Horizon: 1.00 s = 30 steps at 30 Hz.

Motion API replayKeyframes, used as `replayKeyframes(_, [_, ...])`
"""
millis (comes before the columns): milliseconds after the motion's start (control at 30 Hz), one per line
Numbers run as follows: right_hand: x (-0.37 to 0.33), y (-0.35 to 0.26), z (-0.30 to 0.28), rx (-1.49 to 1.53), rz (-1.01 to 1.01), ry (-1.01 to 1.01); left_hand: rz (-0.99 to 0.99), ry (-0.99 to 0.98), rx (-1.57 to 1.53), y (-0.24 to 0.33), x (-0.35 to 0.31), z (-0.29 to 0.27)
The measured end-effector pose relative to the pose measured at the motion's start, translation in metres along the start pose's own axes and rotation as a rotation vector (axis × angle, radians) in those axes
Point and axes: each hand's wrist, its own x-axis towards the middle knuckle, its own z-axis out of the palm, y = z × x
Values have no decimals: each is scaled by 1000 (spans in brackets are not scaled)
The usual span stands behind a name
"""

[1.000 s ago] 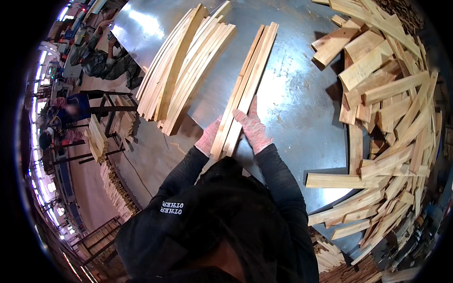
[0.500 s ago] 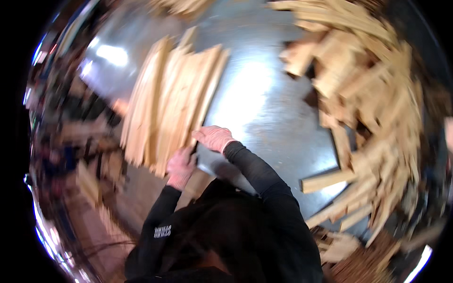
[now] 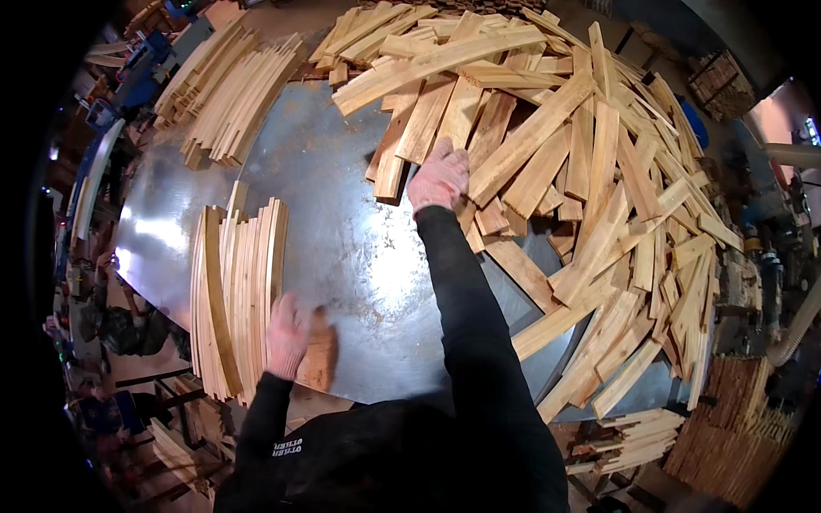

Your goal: The person sorts wooden planks on a metal table, picking them up from a disorganized pile and arranging them into neat stacks. The person wears pink gloves and handles the wood by hand, repeatedly moving pieces from the right side of the table to the left side to create organized piles.

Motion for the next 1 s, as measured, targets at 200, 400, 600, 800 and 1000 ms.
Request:
replayKeyframes(200, [-76, 91, -38, 78, -135, -69, 518, 133, 18, 212, 277, 9])
replayKeyframes(400, [-165, 146, -43, 94, -250, -227, 126, -521, -42, 264, 361, 106])
replayKeyframes(600, [-184, 178, -21, 424, -255, 18, -192, -476, -279, 254, 187, 149])
replayKeyframes(800, [-171, 136, -32, 757, 127, -388, -809, -471, -1465, 159, 30, 143])
replayKeyframes(1000, [-254, 122, -19, 445, -127, -349, -1058, -74, -1389, 101, -43, 137])
